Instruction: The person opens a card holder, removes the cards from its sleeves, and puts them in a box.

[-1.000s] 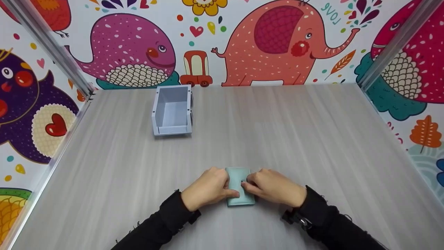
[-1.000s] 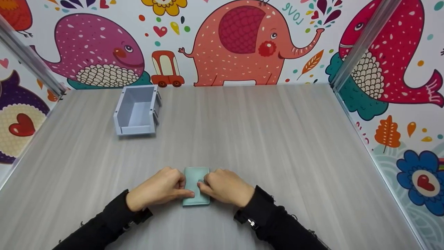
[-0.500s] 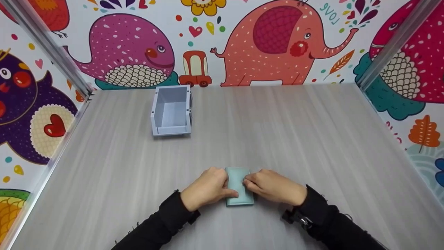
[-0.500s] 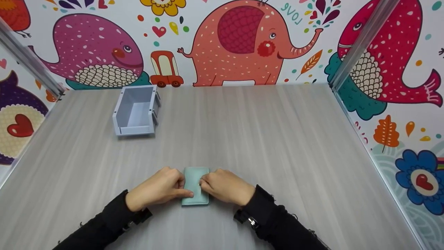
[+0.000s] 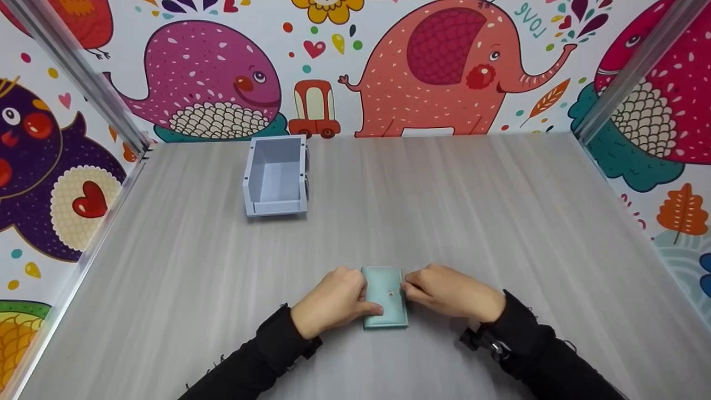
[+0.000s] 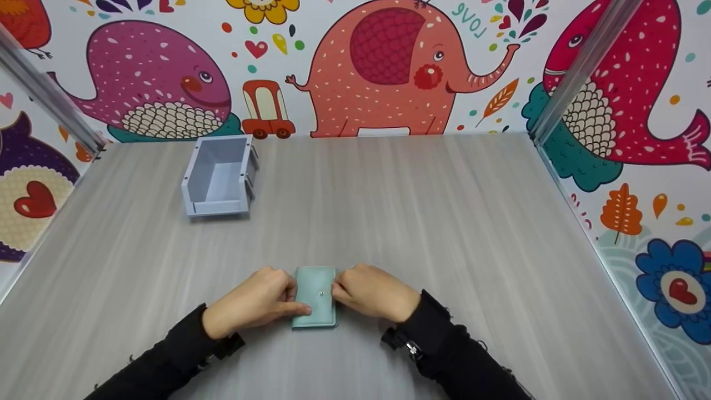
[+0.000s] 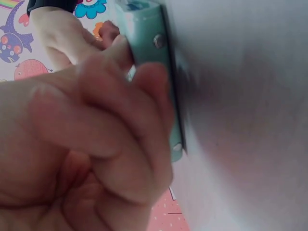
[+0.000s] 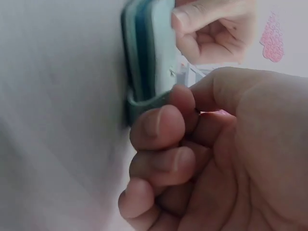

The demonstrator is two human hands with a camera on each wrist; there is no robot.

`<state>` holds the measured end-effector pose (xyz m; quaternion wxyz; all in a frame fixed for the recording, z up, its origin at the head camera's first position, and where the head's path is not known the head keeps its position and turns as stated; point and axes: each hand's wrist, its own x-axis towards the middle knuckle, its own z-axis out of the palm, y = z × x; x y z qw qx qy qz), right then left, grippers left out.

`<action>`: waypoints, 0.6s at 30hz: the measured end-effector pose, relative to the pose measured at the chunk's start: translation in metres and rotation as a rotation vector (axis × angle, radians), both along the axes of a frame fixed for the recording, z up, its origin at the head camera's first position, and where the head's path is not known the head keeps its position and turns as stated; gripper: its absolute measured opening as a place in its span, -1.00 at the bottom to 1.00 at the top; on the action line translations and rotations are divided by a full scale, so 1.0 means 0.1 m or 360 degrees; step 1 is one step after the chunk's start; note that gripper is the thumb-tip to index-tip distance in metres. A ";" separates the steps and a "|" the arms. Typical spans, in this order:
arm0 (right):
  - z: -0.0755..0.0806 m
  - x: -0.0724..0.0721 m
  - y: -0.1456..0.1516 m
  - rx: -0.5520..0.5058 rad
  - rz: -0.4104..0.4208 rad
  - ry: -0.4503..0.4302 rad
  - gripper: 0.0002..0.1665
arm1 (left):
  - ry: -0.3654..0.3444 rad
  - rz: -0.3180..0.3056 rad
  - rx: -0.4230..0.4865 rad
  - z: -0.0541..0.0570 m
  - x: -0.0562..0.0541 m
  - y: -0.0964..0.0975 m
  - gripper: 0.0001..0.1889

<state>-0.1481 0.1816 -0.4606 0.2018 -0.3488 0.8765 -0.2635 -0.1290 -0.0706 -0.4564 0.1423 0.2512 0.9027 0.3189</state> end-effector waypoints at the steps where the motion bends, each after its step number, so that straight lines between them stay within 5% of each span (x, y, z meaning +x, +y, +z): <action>1: 0.02 -0.01 0.02 0.0007 -0.0015 0.0018 -0.55 | 0.0006 -0.0003 -0.0003 0.00 0.00 0.00 -0.34; 11: 0.17 -0.01 0.16 0.0123 -0.0173 0.0215 -0.46 | 0.0063 0.0003 -0.0014 0.02 0.02 0.01 -0.38; 18: 0.14 0.00 0.20 0.0156 -0.0139 0.0313 -0.54 | 0.0058 0.0008 -0.0033 0.03 0.03 0.01 -0.33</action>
